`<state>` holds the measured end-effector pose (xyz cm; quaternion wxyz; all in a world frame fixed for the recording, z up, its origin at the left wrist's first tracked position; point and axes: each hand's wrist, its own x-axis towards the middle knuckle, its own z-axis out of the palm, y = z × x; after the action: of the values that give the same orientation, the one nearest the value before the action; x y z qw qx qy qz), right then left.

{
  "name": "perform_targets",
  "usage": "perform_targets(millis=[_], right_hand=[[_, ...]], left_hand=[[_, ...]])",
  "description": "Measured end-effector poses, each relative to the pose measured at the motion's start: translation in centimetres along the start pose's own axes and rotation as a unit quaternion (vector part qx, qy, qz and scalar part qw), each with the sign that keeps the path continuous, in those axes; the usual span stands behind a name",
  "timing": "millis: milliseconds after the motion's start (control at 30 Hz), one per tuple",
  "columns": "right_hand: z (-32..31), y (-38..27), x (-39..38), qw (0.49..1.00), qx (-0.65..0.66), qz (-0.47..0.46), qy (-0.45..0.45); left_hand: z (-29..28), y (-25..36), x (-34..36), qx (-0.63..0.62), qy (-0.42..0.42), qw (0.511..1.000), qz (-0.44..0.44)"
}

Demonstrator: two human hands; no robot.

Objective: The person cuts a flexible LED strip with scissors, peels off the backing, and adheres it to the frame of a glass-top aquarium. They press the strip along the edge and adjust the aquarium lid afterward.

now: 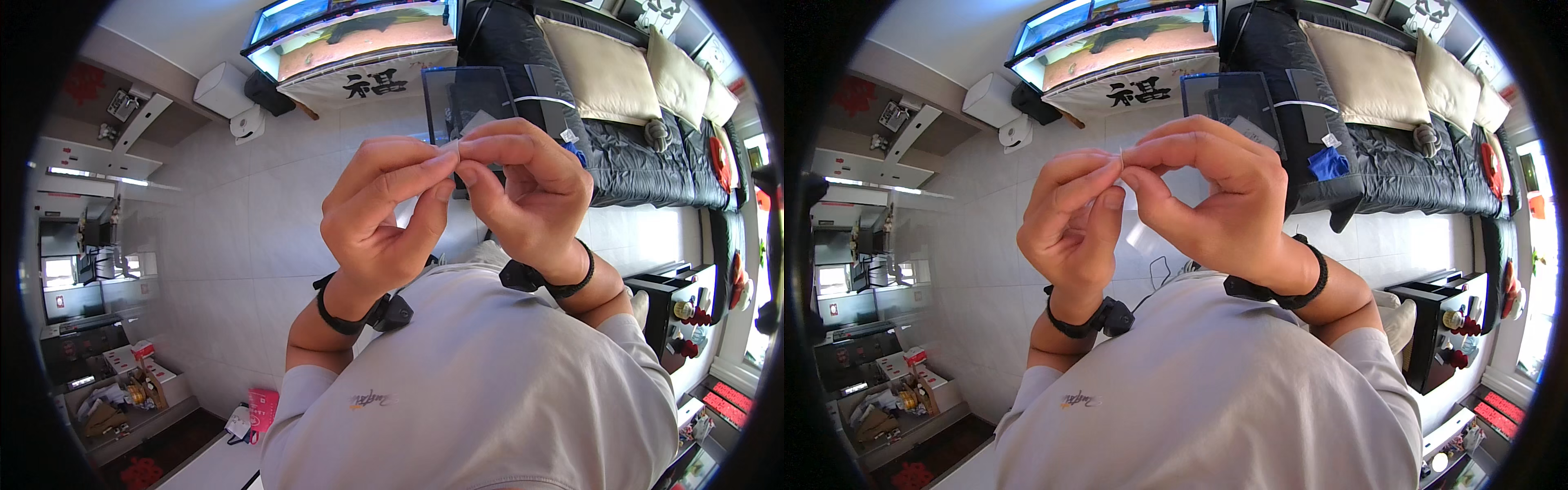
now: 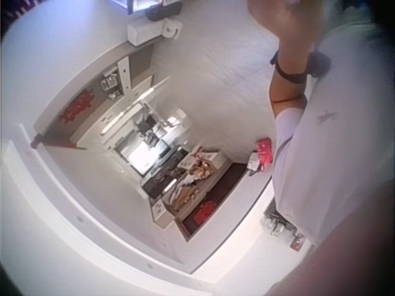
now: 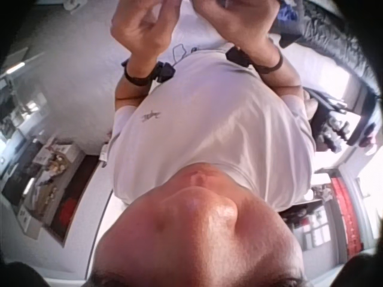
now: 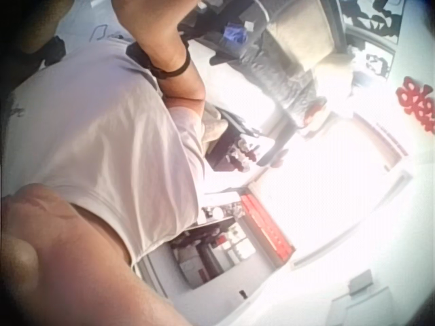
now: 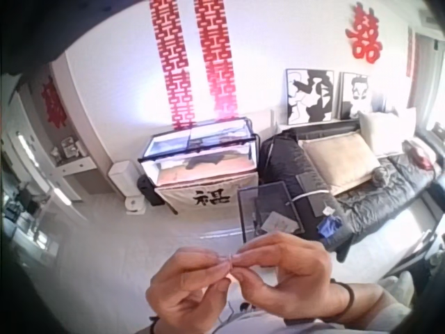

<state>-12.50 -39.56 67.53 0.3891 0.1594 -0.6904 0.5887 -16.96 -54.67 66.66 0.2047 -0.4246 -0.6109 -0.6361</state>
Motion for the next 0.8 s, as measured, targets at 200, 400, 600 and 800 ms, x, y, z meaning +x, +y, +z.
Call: perform_targets(millis=[200,400,600,800], right_hand=[[0.3,0.1,-0.4,1.0,-0.015,-0.017,0.008],[0.2,0.5,-0.1,0.999,-0.042,-0.024,-0.013],[0.8,0.6,0.0,0.999,-0.031,0.015,0.006],[1.1,1.3,-0.3,0.997,-0.079,-0.009,0.016]], left_hand=[[-0.2,-0.6,-0.2,0.019,-0.002,0.999,0.032],[-0.9,-0.9,-0.1,0.062,-0.018,0.997,0.051],[-0.7,-0.7,0.2,0.08,-0.018,0.996,0.043],[-0.6,-1.3,0.2,0.128,-0.019,0.989,0.073]])
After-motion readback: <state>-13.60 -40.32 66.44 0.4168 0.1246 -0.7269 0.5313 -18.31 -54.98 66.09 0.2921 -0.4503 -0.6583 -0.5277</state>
